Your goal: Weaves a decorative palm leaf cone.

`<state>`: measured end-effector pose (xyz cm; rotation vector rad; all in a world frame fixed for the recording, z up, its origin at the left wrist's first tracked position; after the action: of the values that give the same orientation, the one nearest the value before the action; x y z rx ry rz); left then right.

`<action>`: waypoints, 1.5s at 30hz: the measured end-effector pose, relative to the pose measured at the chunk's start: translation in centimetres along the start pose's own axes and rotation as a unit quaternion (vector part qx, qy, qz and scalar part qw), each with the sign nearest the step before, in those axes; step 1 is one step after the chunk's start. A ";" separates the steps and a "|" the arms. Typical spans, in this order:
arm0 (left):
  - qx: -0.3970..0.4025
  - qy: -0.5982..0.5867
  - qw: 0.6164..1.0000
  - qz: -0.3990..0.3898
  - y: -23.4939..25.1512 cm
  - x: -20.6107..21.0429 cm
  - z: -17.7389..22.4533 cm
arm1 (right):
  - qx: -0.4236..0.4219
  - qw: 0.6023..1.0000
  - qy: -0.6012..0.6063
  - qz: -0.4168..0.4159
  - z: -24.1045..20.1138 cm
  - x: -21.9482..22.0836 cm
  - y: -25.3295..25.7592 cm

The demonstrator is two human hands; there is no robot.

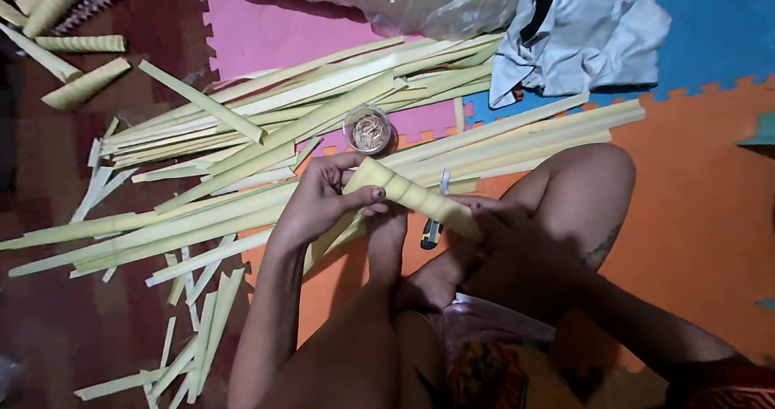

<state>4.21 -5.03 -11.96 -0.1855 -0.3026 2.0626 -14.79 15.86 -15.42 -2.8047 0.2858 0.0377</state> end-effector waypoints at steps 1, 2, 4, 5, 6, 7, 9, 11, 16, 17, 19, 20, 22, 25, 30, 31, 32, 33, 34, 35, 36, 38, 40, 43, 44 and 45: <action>-0.003 0.007 1.000 0.005 0.0 0.0 -0.1 | 0.080 0.992 0.090 -0.029 0.0 0.0 0.1; -0.008 0.017 1.000 0.014 0.1 -0.1 -0.1 | 0.101 0.987 0.120 -0.036 0.0 0.0 0.2; -0.019 0.039 0.998 0.038 0.1 -0.1 0.0 | -0.024 0.999 -0.031 0.011 0.3 -0.1 0.0; -0.025 0.039 0.998 0.044 0.1 -0.1 0.0 | -0.097 0.988 -0.119 0.034 0.6 0.0 -0.1; -0.029 0.033 0.998 0.042 0.1 -0.1 0.0 | -0.144 0.975 -0.163 0.042 1.0 0.0 -0.1; -0.030 0.023 0.999 0.032 0.1 -0.1 0.0 | -0.137 0.978 -0.151 0.039 1.2 0.0 0.0; -0.029 0.009 1.000 0.008 0.2 -0.3 -0.2 | 0.016 0.999 0.017 -0.027 1.0 -0.3 0.3; -0.031 0.010 0.999 -0.003 0.2 -0.4 -0.2 | 0.164 0.970 0.156 -0.085 0.8 -0.4 0.5; -0.026 0.011 0.999 0.019 0.3 -0.5 -0.3 | -0.154 0.981 -0.107 0.040 2.7 -0.4 0.4; -0.031 0.006 0.999 0.020 0.4 -0.4 -0.3 | -0.126 0.988 -0.079 0.031 2.5 -0.3 0.3; -0.036 0.002 0.999 0.017 0.5 -0.5 -0.4 | 0.070 0.995 0.066 -0.023 1.3 -0.5 0.2; -0.032 0.001 0.999 0.011 0.6 -0.6 -0.4 | 0.164 0.975 0.139 -0.053 0.8 -0.5 0.3; -0.020 -0.002 1.000 0.007 0.6 -0.7 -0.5 | 0.212 0.951 0.211 -0.075 1.1 -0.6 0.5; -0.040 0.017 0.998 0.048 0.1 0.1 0.7 | -0.042 0.999 0.002 0.016 2.3 -0.7 0.9; 0.052 0.044 0.996 0.052 0.4 -1.0 -0.8 | 0.035 0.999 0.008 -0.024 1.5 -1.2 1.6; 0.094 0.071 0.991 0.066 0.4 -1.2 -1.2 | 0.112 0.990 0.061 -0.063 1.2 -1.3 1.9; 0.136 0.093 0.983 0.083 0.3 -1.5 -1.5 | 0.157 0.977 0.106 -0.098 1.0 -1.3 2.3; 0.174 0.102 0.976 0.087 0.2 -1.9 -1.9 | 0.174 0.966 0.143 -0.125 0.8 -1.1 2.5; 0.208 0.103 0.969 0.085 -0.1 -2.4 -2.4 | 0.173 0.961 0.162 -0.146 0.5 -1.0 2.8; 0.234 0.103 0.963 0.084 -0.4 -2.7 -2.7 | 0.159 0.962 0.154 -0.157 0.3 -1.0 3.1; 0.257 0.097 0.957 0.092 -0.7 -2.7 -2.6 | 0.128 0.973 0.121 -0.151 0.2 -1.1 3.6; 0.254 0.053 0.953 0.157 -1.4 -0.3 -0.1 | 0.013 0.997 -0.009 -0.081 0.5 -1.4 4.8; 0.216 0.059 0.938 0.263 -1.6 3.6 4.1 | -0.132 0.983 -0.122 0.024 1.3 -1.0 6.2; 0.199 0.166 0.935 0.241 -1.8 3.6 3.1 | -0.224 0.962 -0.136 0.077 -1.5 2.9 7.3; 0.194 0.187 0.937 0.224 -2.0 2.9 1.9 | -0.239 0.959 -0.134 0.071 -2.7 4.6 7.5; 0.198 0.203 0.936 0.210 -2.0 1.8 0.1 | -0.260 0.953 -0.138 0.078 -3.5 6.3 7.9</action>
<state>4.95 -2.49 -11.28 -0.4500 0.4427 2.3866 -10.22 6.19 -14.98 -3.2248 0.4885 0.6227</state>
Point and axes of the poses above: each hand's wrist, its own y-axis towards the middle knuckle, its own x-axis out of the palm, z = x × y, the point moved 2 cm from there along y, towards the middle knuckle, and after that the axes turned 3 degrees about -x, right-handed, at the moved point
